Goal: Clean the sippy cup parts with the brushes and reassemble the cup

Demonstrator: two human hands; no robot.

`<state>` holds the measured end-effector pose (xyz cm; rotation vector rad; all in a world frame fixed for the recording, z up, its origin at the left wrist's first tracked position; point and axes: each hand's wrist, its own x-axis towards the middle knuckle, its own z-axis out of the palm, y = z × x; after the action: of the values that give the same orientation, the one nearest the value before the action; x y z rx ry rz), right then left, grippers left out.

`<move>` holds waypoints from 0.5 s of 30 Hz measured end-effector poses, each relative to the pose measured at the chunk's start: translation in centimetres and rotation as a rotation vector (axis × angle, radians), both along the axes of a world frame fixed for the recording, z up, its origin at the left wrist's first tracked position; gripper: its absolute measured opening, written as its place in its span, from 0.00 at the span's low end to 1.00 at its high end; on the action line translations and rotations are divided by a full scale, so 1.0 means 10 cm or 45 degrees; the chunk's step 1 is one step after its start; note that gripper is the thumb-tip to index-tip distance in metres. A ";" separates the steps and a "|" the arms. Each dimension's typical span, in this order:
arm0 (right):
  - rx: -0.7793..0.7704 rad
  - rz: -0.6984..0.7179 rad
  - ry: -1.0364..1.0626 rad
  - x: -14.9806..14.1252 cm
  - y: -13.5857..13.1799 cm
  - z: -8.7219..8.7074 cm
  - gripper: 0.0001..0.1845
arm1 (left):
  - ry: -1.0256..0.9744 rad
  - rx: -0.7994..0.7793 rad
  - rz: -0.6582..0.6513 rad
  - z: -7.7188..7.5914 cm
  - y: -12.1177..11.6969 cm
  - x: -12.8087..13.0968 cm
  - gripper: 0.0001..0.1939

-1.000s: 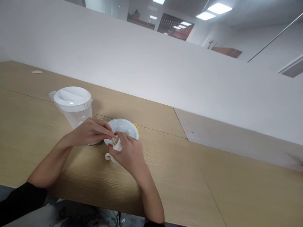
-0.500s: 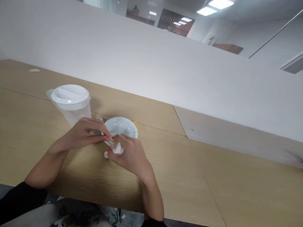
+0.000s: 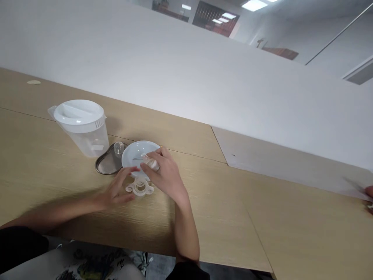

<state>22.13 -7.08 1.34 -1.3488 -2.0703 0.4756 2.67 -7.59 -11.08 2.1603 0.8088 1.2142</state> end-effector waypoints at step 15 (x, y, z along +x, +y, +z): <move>-0.367 0.391 -0.395 0.02 0.03 -0.09 0.08 | 0.283 -0.220 0.146 -0.37 -0.12 0.00 0.40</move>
<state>22.29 -6.76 0.44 -1.3344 -2.5624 0.7603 2.67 -8.74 -14.74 2.1549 1.1022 0.9288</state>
